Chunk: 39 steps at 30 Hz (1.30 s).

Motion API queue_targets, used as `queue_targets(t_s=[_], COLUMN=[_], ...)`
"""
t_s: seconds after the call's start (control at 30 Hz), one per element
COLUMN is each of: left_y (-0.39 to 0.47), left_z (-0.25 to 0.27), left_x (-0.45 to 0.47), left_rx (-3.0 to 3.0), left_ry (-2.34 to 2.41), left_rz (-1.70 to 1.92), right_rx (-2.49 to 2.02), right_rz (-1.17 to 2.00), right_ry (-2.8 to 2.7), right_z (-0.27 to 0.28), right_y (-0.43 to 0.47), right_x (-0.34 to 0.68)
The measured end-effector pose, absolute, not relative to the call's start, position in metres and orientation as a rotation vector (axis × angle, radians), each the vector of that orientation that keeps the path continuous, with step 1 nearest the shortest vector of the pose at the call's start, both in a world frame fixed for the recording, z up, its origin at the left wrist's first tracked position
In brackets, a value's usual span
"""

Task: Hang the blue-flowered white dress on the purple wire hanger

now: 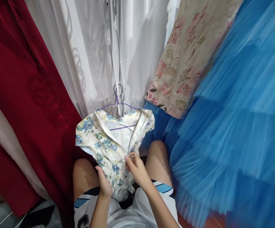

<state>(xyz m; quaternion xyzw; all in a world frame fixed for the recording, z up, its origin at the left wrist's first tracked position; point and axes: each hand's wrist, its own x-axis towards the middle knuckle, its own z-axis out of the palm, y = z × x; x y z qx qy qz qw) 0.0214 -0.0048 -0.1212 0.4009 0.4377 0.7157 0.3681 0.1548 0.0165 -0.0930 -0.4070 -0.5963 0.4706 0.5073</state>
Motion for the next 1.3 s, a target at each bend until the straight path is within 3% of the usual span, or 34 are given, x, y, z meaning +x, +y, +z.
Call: queue_targets(t_s=[0.17,0.43,0.6,0.8,0.93,1.3], left_y=[-0.005,0.007,0.014,0.09,0.122,0.021], left_z=[-0.123,-0.13,-0.14,-0.144,-0.136,-0.117], left_x=[0.024,0.007,0.015,0.015,0.026,0.051], left_rx=[0.916,0.934,1.323,1.596,1.621,1.638], left_ry=[1.262,1.42,1.652,1.515,1.539,1.357], left_rz=[1.929,2.37,2.216,1.693,1.653,1.588], right_rx=[-0.963,-1.071,-1.052,-1.064,-1.07,-1.091], right_rz=[1.091,1.376,1.419,1.427,1.396,1.187], right_ry=[-1.435,-1.298,-1.245,-1.333,-1.364,-1.342], right_z=[-0.093,-0.094,-0.111,-0.122,-0.12,-0.105], right_y=[0.013,0.016,0.033,0.033,0.026,0.044], right_x=[0.157,0.165,0.149,0.15,0.161,0.163])
